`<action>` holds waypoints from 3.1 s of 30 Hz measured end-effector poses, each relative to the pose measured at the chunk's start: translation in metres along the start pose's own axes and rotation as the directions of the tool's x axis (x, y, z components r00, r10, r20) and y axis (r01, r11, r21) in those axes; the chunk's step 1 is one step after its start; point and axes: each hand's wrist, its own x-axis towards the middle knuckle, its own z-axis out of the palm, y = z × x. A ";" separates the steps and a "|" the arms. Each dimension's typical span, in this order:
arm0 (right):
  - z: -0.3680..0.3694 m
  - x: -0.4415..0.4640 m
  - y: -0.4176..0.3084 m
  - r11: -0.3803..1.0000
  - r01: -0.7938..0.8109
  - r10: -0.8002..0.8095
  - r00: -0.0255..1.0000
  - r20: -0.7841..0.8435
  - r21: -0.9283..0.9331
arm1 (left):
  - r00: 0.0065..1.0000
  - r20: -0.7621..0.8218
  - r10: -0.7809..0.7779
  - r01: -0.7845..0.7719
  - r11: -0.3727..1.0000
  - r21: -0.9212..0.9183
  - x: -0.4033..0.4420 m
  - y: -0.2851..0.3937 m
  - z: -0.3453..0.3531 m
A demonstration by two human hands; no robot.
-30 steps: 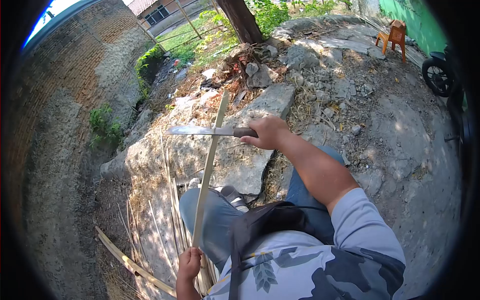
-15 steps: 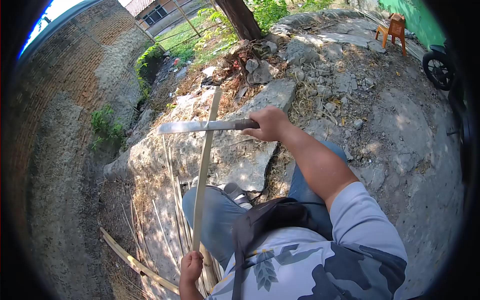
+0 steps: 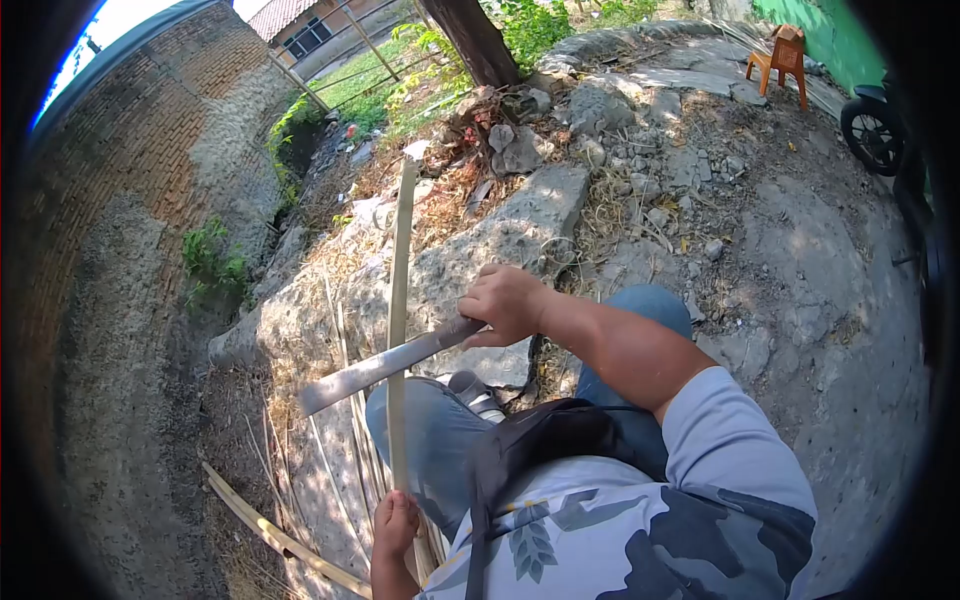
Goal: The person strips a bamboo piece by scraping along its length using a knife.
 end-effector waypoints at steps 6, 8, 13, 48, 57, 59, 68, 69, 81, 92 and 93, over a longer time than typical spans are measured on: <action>-0.013 -0.014 0.044 0.975 -0.222 0.220 0.973 -0.062 -0.026 | 0.999 -0.017 0.032 -0.030 0.995 0.100 -0.016 -0.009 -0.021; -0.025 -0.021 0.060 0.870 -0.494 0.493 0.869 -0.045 0.008 | 0.998 -0.039 0.041 -0.033 0.984 0.174 -0.020 -0.003 -0.021; -0.023 -0.021 0.049 0.831 -0.554 0.549 0.832 -0.077 -0.058 | 0.994 -0.097 0.046 -0.018 0.963 0.267 -0.013 -0.009 -0.024; -0.031 -0.021 0.052 0.734 -0.680 0.678 0.733 0.060 0.013 | 0.986 -0.037 0.160 -0.129 0.895 0.426 -0.005 -0.016 -0.006; -0.010 -0.008 0.017 0.975 -0.224 0.222 0.974 -0.050 -0.019 | 0.990 -0.007 0.142 -0.135 0.952 0.276 0.001 -0.012 0.009; 0.000 -0.004 0.013 0.998 -0.058 0.055 0.993 -0.102 -0.023 | 0.990 -0.013 0.141 -0.132 0.952 0.277 0.001 -0.012 0.010; -0.016 -0.020 0.051 0.944 -0.329 0.321 0.933 -0.161 -0.024 | 0.993 -0.010 0.117 -0.106 0.931 0.349 -0.012 -0.021 -0.011; -0.017 -0.022 0.059 0.884 -0.467 0.458 0.878 -0.140 -0.036 | 0.993 -0.009 0.121 -0.110 0.931 0.348 -0.018 -0.013 -0.008; -0.019 -0.014 0.030 0.940 -0.342 0.340 0.938 -0.070 -0.015 | 0.973 -0.061 0.223 -0.175 0.881 0.440 -0.002 -0.009 0.003; -0.019 -0.016 0.041 0.960 -0.274 0.271 0.961 -0.062 -0.051 | 0.974 -0.047 0.224 -0.179 0.873 0.454 -0.010 -0.012 -0.004; -0.022 -0.019 0.047 0.926 -0.375 0.370 0.924 -0.091 -0.038 | 0.975 -0.049 0.215 -0.171 0.879 0.445 -0.013 -0.014 -0.008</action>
